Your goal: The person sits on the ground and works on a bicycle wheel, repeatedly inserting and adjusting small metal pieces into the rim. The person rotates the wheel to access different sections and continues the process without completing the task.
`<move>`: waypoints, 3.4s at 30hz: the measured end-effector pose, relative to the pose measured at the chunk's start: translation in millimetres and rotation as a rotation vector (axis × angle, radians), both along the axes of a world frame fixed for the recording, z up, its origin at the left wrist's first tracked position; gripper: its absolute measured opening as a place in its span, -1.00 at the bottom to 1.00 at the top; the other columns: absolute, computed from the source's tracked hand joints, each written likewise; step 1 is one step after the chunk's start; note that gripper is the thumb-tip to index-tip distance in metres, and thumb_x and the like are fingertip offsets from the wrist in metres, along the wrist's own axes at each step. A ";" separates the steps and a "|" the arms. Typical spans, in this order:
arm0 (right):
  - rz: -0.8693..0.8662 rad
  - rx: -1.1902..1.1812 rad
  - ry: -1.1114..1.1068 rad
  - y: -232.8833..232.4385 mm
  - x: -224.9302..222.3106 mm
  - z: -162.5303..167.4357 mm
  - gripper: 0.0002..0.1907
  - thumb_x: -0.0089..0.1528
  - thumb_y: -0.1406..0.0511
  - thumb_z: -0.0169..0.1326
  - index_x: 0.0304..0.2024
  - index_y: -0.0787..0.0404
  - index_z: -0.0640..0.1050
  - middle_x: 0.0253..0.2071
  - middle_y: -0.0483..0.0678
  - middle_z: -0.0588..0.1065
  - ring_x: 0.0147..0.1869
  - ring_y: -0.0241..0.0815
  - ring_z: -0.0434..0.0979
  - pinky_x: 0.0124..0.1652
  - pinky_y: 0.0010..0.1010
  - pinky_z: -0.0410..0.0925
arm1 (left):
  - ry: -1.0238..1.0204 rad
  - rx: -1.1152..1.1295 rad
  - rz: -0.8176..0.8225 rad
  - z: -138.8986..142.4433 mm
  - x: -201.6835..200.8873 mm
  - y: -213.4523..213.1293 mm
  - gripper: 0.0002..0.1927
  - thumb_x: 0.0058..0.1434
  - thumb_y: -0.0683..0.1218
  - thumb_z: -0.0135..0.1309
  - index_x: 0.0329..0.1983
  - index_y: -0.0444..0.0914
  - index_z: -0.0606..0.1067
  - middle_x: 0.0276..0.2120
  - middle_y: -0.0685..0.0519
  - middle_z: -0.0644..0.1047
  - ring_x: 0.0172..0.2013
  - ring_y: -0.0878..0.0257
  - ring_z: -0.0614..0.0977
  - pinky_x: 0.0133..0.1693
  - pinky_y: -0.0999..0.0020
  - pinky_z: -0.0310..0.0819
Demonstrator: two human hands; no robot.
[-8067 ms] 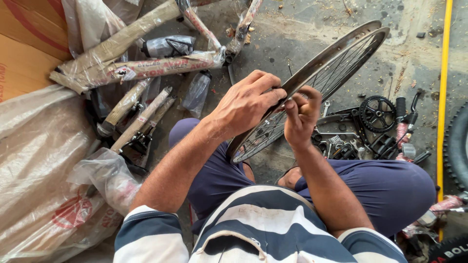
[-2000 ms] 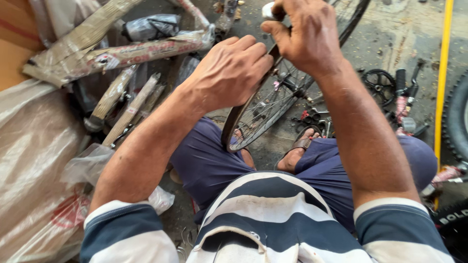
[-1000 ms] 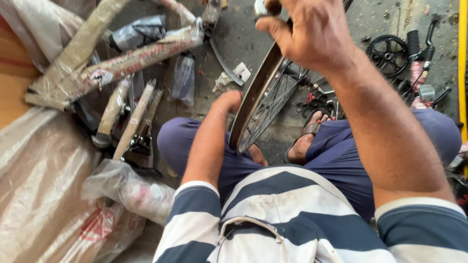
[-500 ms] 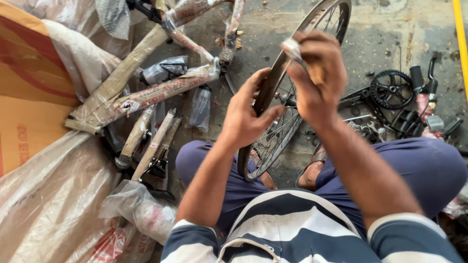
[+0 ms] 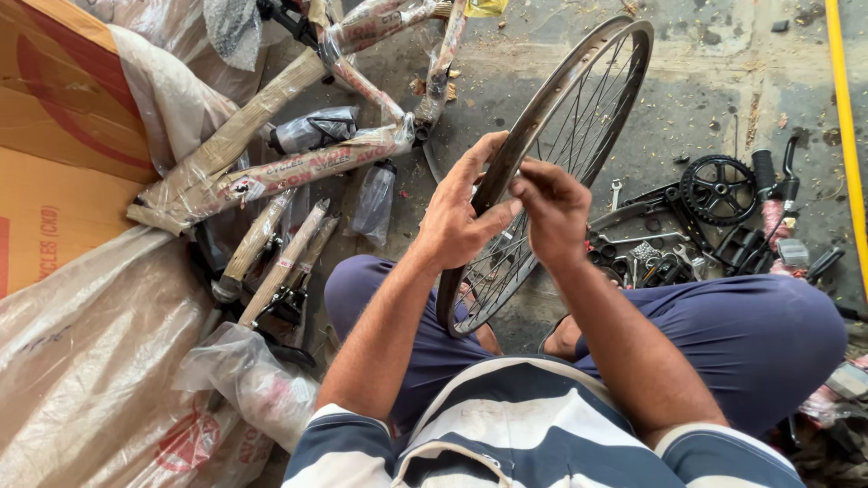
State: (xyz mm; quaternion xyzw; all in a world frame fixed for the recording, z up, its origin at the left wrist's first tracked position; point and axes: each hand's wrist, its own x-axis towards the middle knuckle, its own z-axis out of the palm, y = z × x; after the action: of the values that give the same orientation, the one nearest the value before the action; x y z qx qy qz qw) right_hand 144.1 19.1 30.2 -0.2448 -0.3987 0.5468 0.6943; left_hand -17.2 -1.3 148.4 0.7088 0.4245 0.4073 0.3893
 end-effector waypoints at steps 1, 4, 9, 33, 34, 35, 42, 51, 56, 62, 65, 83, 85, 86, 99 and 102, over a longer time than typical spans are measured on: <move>0.060 -0.035 0.050 2.8 0.8 1.2 -0.79 0.35 0.44 0.20 0.05 0.32 0.63 -0.01 0.12 0.62 0.08 -0.09 0.64 0.16 -0.26 0.50 | -0.001 0.012 0.001 0.6 -0.4 -0.2 -0.18 0.19 -0.07 0.25 0.49 -0.22 0.20 0.29 -0.13 0.47 0.29 0.04 0.53 0.31 0.10 0.40; 0.213 -0.072 0.298 6.0 0.6 3.5 -0.78 0.36 0.34 0.17 0.02 0.31 0.66 -0.03 0.09 0.62 0.08 -0.10 0.63 0.20 -0.24 0.47 | 0.051 0.024 0.021 2.9 -0.7 -1.1 -0.21 0.21 -0.05 0.21 0.49 -0.20 0.21 0.26 -0.11 0.48 0.26 0.02 0.56 0.30 0.09 0.41; 0.236 0.090 0.258 3.2 -4.2 1.5 -0.83 0.38 0.40 0.17 0.03 0.24 0.62 0.13 0.04 0.59 0.21 -0.14 0.60 0.29 -0.30 0.42 | 0.204 0.119 0.085 5.4 -3.1 -2.7 -0.29 0.23 -0.01 0.22 0.42 -0.21 0.28 0.27 -0.16 0.43 0.29 -0.07 0.48 0.29 0.07 0.38; 0.281 -0.192 0.062 3.6 1.0 22.5 -0.77 0.48 0.27 -0.01 0.01 0.30 0.57 -0.11 -0.04 0.56 -0.04 -0.27 0.55 0.04 -0.44 0.42 | 0.254 0.169 0.149 -1.0 -1.7 -10.5 -0.45 0.19 0.07 0.23 0.17 -0.28 0.44 0.18 -0.18 0.41 0.25 -0.09 0.46 0.27 0.02 0.36; 0.275 -0.281 -0.016 4.8 2.0 27.1 -0.74 0.53 0.27 -0.04 -0.01 0.34 0.58 -0.17 -0.05 0.56 -0.10 -0.29 0.53 -0.04 -0.47 0.41 | 0.256 0.162 0.161 -4.5 -1.4 -10.9 -0.49 0.19 0.09 0.25 0.09 -0.29 0.46 0.15 -0.17 0.41 0.22 -0.06 0.48 0.25 0.04 0.38; 0.297 -0.350 0.028 7.1 3.6 31.7 -0.78 0.48 0.30 -0.02 -0.04 0.34 0.58 -0.18 -0.03 0.57 -0.13 -0.26 0.55 -0.05 -0.43 0.43 | 0.245 0.180 0.165 -8.4 -1.3 -10.7 -0.49 0.20 0.10 0.26 0.07 -0.30 0.47 0.14 -0.16 0.41 0.20 -0.04 0.48 0.24 0.05 0.38; 0.300 -0.506 0.125 2.9 12.0 34.7 -0.78 0.36 0.32 -0.01 -0.07 0.33 0.58 -0.22 0.01 0.59 -0.20 -0.17 0.57 -0.13 -0.30 0.44 | -0.331 -0.147 -0.238 -19.6 -13.4 16.4 -0.62 0.44 -0.13 0.07 0.30 -0.28 0.45 0.27 -0.06 0.32 0.26 0.19 0.44 0.27 0.24 0.44; 0.483 -0.271 0.372 0.7 28.7 2.9 -0.62 0.54 0.18 -0.18 -0.03 0.37 0.53 -0.24 0.00 0.55 -0.13 -0.18 0.49 -0.07 -0.31 0.34 | 0.099 0.239 -0.224 -15.9 -1.7 39.9 -0.60 0.15 -0.09 0.36 0.05 -0.21 0.57 0.15 -0.04 0.41 0.13 0.05 0.49 0.17 0.18 0.44; 0.204 -0.071 -0.247 -19.2 22.5 -12.2 -0.63 0.46 0.25 -0.20 0.23 0.28 0.44 -0.03 -0.11 0.42 -0.03 -0.31 0.34 -0.01 -0.41 0.23 | 0.098 0.474 0.035 -41.8 14.3 36.3 -0.69 0.07 -0.07 0.40 -0.25 -0.24 0.51 0.01 0.00 0.47 0.10 0.04 0.46 0.15 0.18 0.39; 0.292 -0.032 0.022 -31.2 18.1 -25.3 -0.67 0.54 0.17 -0.12 0.09 0.29 0.50 -0.11 -0.13 0.49 -0.05 -0.36 0.39 0.02 -0.49 0.26 | -0.050 0.430 0.033 -48.2 24.9 27.2 -0.70 0.06 -0.08 0.39 -0.27 -0.25 0.49 0.04 -0.03 0.49 0.10 0.07 0.46 0.14 0.19 0.41; 0.289 -0.232 0.067 -24.8 21.1 -21.6 -0.62 0.56 0.10 -0.10 0.02 0.29 0.54 -0.25 -0.17 0.45 -0.24 -0.43 0.34 -0.16 -0.53 0.23 | 0.014 0.435 -0.049 -33.4 5.2 27.3 -0.59 0.03 -0.08 0.42 -0.12 -0.25 0.50 0.08 -0.06 0.45 0.12 0.06 0.46 0.16 0.15 0.40; 0.053 -0.010 -0.553 -24.2 28.5 -0.1 -0.65 0.57 0.18 -0.23 0.09 0.33 0.46 -0.02 -0.05 0.51 0.04 -0.24 0.51 0.09 -0.43 0.38 | 0.068 0.348 -0.131 -17.2 -10.1 22.6 -0.59 0.05 -0.14 0.35 -0.03 -0.27 0.54 0.11 -0.07 0.49 0.15 -0.01 0.51 0.17 0.15 0.41; 0.355 -0.569 -0.004 -11.3 26.5 -4.4 -0.74 0.45 0.25 -0.05 -0.01 0.34 0.51 -0.18 -0.04 0.53 -0.10 -0.22 0.51 -0.05 -0.37 0.37 | -0.047 0.251 -0.192 -14.9 -20.6 21.9 -0.50 0.06 -0.15 0.31 0.08 -0.33 0.48 0.10 -0.13 0.45 0.12 -0.03 0.50 0.13 0.15 0.40; 0.396 -0.527 0.016 -8.9 27.0 -6.0 -0.73 0.48 0.25 -0.04 0.00 0.37 0.51 -0.18 -0.06 0.51 -0.12 -0.23 0.48 -0.07 -0.39 0.34 | -0.037 0.229 -0.193 -17.2 -19.4 20.7 -0.53 0.11 -0.16 0.31 0.10 -0.30 0.51 0.13 -0.11 0.47 0.14 0.00 0.52 0.15 0.16 0.43; 0.404 -0.386 0.070 -7.2 26.2 -18.1 -0.66 0.60 0.20 -0.10 -0.07 0.35 0.53 -0.27 -0.15 0.48 -0.21 -0.34 0.41 -0.20 -0.50 0.30 | -0.090 0.165 -0.208 -37.1 -11.4 25.4 -0.49 0.15 -0.16 0.36 0.17 -0.29 0.52 0.20 -0.07 0.47 0.21 0.10 0.53 0.21 0.23 0.44; 0.136 0.103 -0.551 -6.5 28.5 -2.1 -0.39 0.51 -0.03 -0.32 0.04 0.36 0.51 -0.15 -0.13 0.54 -0.04 -0.35 0.47 -0.07 -0.50 0.33 | -0.089 0.206 -0.108 -38.3 1.5 23.1 -0.56 0.11 -0.14 0.43 0.05 -0.22 0.58 0.15 -0.02 0.50 0.16 0.12 0.57 0.19 0.24 0.49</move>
State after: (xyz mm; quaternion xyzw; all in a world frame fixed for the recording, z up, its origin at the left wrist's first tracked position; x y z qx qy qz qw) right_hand 172.6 12.6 28.1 -0.3213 -0.6148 0.4842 0.5332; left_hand -15.7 21.8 110.1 0.7481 0.3237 0.4583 0.3542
